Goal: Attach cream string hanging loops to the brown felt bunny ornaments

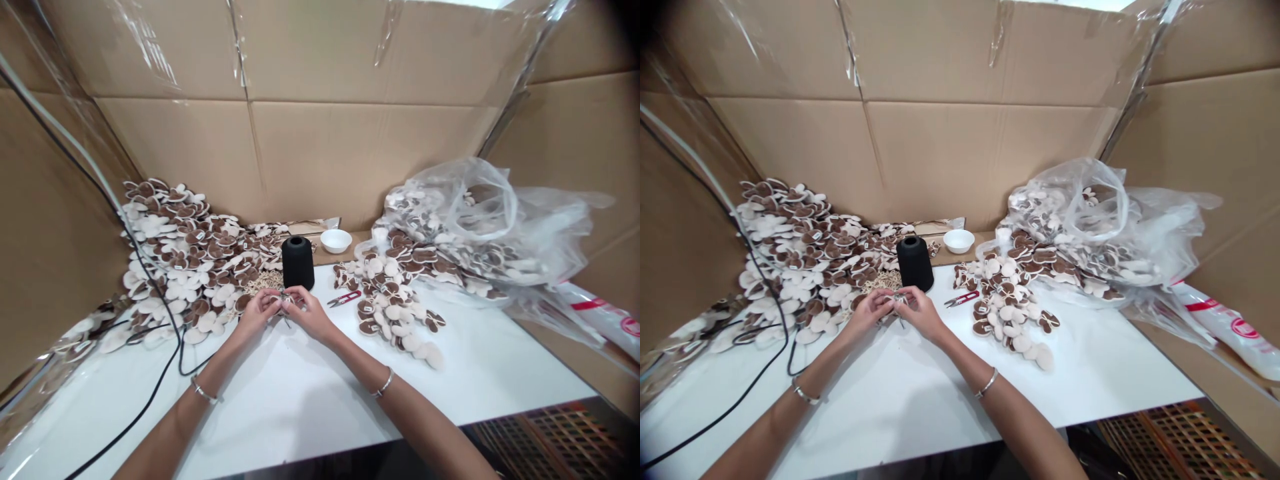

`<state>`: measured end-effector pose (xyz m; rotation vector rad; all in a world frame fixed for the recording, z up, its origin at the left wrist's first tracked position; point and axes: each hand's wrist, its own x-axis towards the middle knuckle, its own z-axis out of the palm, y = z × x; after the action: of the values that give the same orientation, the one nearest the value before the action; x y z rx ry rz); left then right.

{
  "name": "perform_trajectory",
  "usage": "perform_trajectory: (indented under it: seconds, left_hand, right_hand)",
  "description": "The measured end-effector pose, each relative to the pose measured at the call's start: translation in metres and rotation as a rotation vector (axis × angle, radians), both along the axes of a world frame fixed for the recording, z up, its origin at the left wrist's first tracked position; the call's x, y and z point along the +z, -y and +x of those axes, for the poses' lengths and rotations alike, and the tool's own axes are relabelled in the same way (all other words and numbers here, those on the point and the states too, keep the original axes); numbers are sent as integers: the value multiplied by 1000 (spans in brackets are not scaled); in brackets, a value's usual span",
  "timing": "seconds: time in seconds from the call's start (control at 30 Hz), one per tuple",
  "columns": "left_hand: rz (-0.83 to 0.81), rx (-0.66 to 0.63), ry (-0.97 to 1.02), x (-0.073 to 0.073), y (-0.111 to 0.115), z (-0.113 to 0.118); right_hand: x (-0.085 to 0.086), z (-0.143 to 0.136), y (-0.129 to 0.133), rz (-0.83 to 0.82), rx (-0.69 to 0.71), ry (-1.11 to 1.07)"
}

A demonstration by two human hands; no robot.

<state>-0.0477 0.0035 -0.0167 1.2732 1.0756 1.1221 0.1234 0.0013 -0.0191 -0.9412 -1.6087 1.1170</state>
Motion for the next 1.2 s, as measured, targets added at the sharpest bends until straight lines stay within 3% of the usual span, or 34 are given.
perform_trajectory:
  seconds: [0.17, 0.27, 0.43, 0.63, 0.83, 1.07, 1.13, 1.2]
  left_hand:
    - [124, 2, -76, 0, 2, -1]
    - [151, 7, -87, 0, 3, -1]
    - [35, -6, -108, 3, 2, 0]
    - [61, 17, -244, 3, 1, -3]
    - [104, 84, -253, 4, -1, -6]
    - [142, 136, -259, 2, -7, -11]
    - [129, 135, -257, 4, -6, -11]
    - [109, 93, -257, 7, -4, -10]
  right_hand:
    - [-11, -5, -8, -272, 71, -220]
    - [-14, -6, -11, -321, 77, -265]
    - [-14, -4, -12, -289, 47, -304]
    - [-11, -4, -10, -345, 71, -274]
    - [-5, -3, 1, -461, 300, -116]
    - [12, 13, 5, -558, 539, -87]
    - [14, 18, 4, -550, 531, -19]
    - [12, 20, 2, -487, 382, 72]
